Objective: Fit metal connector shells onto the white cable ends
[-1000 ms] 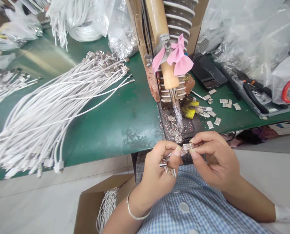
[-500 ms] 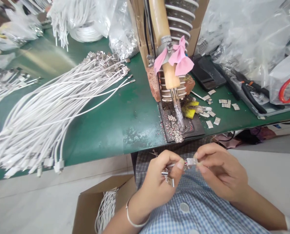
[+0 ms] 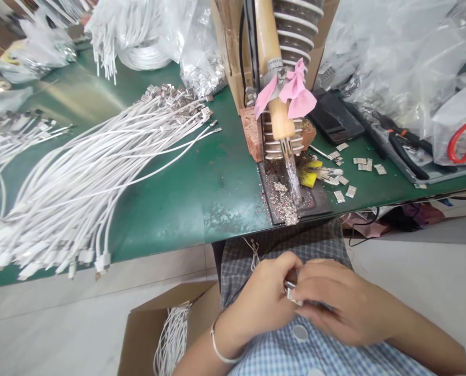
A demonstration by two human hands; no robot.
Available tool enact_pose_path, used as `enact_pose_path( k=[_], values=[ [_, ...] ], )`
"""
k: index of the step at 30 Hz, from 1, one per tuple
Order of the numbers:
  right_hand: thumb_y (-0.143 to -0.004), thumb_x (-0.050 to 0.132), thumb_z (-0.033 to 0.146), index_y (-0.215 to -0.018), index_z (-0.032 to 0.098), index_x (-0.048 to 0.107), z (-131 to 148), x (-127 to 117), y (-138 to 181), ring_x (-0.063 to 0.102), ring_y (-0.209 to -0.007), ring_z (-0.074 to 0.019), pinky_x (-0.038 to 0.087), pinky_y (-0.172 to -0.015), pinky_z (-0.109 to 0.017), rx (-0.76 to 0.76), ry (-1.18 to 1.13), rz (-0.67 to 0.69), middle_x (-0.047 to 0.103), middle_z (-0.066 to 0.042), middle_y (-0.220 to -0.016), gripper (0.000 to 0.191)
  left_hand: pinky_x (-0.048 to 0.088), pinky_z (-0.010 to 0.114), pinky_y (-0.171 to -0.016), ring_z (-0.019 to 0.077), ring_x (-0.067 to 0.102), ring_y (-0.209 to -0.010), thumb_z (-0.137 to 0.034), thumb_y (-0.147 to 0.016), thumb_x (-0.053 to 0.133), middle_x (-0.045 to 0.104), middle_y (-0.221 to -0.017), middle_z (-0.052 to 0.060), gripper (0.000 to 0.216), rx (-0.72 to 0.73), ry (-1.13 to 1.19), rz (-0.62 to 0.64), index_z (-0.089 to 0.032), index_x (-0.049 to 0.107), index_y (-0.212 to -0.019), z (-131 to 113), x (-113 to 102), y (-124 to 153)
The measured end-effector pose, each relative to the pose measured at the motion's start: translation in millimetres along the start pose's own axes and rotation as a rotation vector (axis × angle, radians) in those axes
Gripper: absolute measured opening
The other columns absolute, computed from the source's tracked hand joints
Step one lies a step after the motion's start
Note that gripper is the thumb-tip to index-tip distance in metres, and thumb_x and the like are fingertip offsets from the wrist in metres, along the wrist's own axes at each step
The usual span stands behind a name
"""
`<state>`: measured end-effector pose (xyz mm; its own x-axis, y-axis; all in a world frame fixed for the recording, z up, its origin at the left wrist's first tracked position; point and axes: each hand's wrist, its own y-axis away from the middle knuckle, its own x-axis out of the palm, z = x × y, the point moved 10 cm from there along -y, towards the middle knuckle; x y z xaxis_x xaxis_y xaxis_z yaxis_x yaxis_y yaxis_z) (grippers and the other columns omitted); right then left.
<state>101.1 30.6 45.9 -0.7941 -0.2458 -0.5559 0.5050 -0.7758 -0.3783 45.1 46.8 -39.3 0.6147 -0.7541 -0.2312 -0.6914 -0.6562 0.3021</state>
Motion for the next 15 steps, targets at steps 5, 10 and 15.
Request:
enact_pose_path(
  k=[5, 10, 15],
  values=[
    [-0.091, 0.05, 0.012, -0.089, 0.021, 0.057, -2.6, -5.2, 4.2, 0.064, -0.06, -0.0156, 0.055, -0.057, -0.027, 0.009, -0.024, -0.101, 0.066, -0.001, -0.068, 0.012, 0.038, 0.021, -0.055, 0.0117, 0.052, -0.061, -0.012, -0.07, 0.061, 0.057, -0.068, -0.004, 0.014, 0.036, 0.027, -0.013, -0.018, 0.051, -0.078, -1.4, -1.8, 2.6],
    [-0.09, 0.052, 0.013, -0.094, 0.022, 0.056, -16.3, -20.3, 18.9, 0.055, -0.054, -0.0134, 0.049, -0.051, -0.027, 0.06, -0.171, -0.26, 0.058, 0.002, -0.065, 0.011, 0.032, 0.019, -0.048, 0.0075, 0.041, -0.052, -0.011, -0.077, 0.06, 0.048, -0.06, -0.006, 0.012, 0.125, 0.075, -0.105, -0.018, 0.051, -0.076, -12.3, -14.1, 11.5],
    [-0.091, 0.056, 0.018, -0.089, 0.024, 0.056, -43.0, -20.6, 35.1, 0.053, -0.053, -0.0125, 0.044, -0.047, -0.024, 0.292, -0.343, -0.38, 0.056, 0.003, -0.066, 0.006, 0.042, 0.021, -0.053, 0.0106, 0.054, -0.058, -0.023, -0.092, 0.054, 0.061, -0.069, 0.0, 0.006, 0.287, 0.092, -0.169, -0.018, 0.058, -0.092, -30.0, -23.1, 19.8]
  ],
)
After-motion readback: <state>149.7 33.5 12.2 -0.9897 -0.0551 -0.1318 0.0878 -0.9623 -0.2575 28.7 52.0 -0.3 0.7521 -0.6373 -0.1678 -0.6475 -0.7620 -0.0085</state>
